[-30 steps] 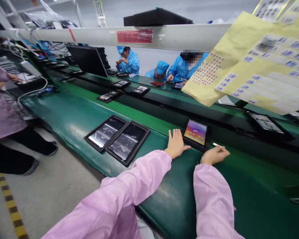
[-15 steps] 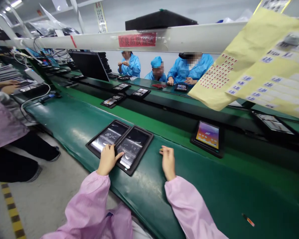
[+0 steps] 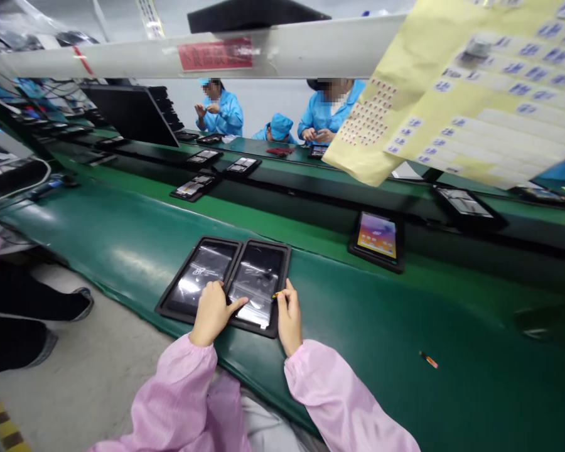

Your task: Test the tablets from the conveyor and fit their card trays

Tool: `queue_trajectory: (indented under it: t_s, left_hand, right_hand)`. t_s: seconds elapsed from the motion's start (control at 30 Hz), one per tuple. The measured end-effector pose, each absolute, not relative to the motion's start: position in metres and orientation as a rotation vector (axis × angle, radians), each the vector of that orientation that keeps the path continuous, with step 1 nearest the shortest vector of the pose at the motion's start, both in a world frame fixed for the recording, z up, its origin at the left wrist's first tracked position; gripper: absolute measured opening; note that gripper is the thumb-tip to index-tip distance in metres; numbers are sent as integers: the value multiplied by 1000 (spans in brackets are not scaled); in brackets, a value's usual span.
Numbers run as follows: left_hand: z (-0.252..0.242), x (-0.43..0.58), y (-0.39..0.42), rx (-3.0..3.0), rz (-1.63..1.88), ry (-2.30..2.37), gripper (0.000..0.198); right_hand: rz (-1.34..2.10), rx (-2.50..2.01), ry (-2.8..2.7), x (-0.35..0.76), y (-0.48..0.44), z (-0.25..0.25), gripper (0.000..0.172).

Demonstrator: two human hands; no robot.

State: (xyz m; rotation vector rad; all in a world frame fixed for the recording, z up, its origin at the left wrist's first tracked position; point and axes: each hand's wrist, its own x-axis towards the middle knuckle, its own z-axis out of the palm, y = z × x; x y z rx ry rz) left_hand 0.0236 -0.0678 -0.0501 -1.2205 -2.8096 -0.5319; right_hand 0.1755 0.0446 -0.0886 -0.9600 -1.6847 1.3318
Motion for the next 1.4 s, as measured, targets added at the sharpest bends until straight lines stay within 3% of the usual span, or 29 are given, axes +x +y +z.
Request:
queue_trajectory:
  t_s: [0.13,0.23,0.57,0.73,0.87,1.07,1.27,1.4]
  left_hand:
    - [-58,21,-79,-1273,-697,-2664,45]
    - [-59,13,-92,-1329,-638,-2597,34]
    - [-59,-50,-90,-1302,-584,-2517,31]
    - [-47,-87,-88,-1371,-550,-2544,33]
    - [-47,-69,-86,-1418,-634,-2510,30]
    - [-56,62,-30,-1946,-1454,-2588,39]
    - [-51,135,14,-2126,-1091,-2707,57]
    - [-58,127,15,-2199,-1166,-2699,60]
  right_hand:
    - [991,-686,-2037,193,26,-77,17]
    - [688,-458,-2303,200,27,-71,17]
    - [444,-144,-2472,205,62,-70,26]
    - [369,-134,-2450,231,67,-75,21]
    - [450,-343,-2408,299,78,-87,11]
    - [849,-1058,-1701,363,74,-77,24]
    - [889,-1184,-1577,343,94,-71,29]
    - [897,-1206,-1621,334,100,-72,27]
